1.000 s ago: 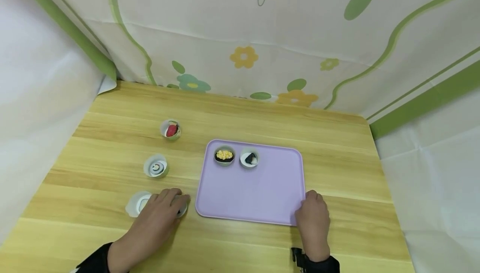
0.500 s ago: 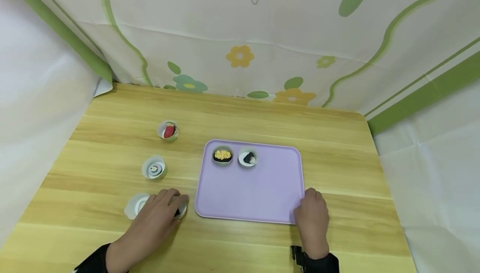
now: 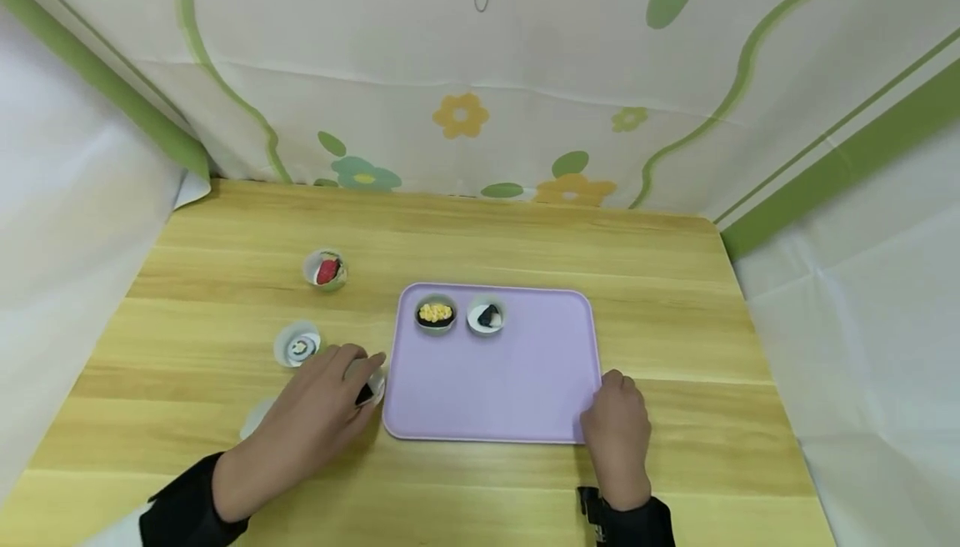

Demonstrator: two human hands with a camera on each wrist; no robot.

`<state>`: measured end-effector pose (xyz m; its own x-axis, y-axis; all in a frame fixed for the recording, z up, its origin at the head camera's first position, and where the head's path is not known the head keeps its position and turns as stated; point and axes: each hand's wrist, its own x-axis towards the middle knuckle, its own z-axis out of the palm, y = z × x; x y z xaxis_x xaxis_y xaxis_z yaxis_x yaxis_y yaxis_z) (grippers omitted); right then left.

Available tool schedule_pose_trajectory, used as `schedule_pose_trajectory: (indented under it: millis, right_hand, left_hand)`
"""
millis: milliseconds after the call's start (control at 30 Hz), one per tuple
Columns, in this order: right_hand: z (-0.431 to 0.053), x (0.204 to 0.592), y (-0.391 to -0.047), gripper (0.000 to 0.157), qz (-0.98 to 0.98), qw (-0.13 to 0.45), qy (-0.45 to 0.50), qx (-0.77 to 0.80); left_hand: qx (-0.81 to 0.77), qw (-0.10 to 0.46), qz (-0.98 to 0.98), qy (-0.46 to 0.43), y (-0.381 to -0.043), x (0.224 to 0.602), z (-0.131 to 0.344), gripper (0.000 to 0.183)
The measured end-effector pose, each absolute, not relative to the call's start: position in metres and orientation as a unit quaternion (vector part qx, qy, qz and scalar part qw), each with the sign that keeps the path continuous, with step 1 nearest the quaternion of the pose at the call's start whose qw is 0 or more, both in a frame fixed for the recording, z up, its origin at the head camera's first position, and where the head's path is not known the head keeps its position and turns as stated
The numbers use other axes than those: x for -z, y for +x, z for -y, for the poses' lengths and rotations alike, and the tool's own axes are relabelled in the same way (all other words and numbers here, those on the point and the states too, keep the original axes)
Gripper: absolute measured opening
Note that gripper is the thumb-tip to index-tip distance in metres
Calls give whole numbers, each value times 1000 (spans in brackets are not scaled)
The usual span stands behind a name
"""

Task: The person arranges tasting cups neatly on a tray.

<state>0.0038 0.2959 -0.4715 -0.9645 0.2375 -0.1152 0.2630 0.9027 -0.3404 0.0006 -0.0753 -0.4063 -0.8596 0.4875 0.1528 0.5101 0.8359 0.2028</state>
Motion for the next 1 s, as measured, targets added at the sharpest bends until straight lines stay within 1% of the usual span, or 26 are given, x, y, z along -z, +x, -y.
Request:
schedule_pose_trajectory:
  millis: [267, 400, 567, 733, 867, 1000]
  right_hand:
    - [-290, 475, 3, 21, -975, 21, 124, 185]
    - [-286, 477, 4, 19, -975, 16, 122, 187]
    - [-284, 478, 3, 16, -975, 14, 123, 186]
    - [-281, 478, 0, 16, -975, 13, 124, 187]
    - [-279, 480, -1, 12, -976, 4, 117, 184]
    - [-277, 482, -1, 7, -977, -8, 111, 180]
  left_hand:
    - [110, 61, 945, -303, -37, 384, 59, 48]
    - [105, 73, 941, -315, -50, 376, 53, 48]
    - [100, 78, 937, -327, -60, 371, 43, 44]
    - [97, 67, 935, -336, -66, 368, 31, 48]
    - [82, 60, 932, -349, -72, 366, 21, 50]
    - [72, 58, 926, -366, -77, 365, 12, 48]
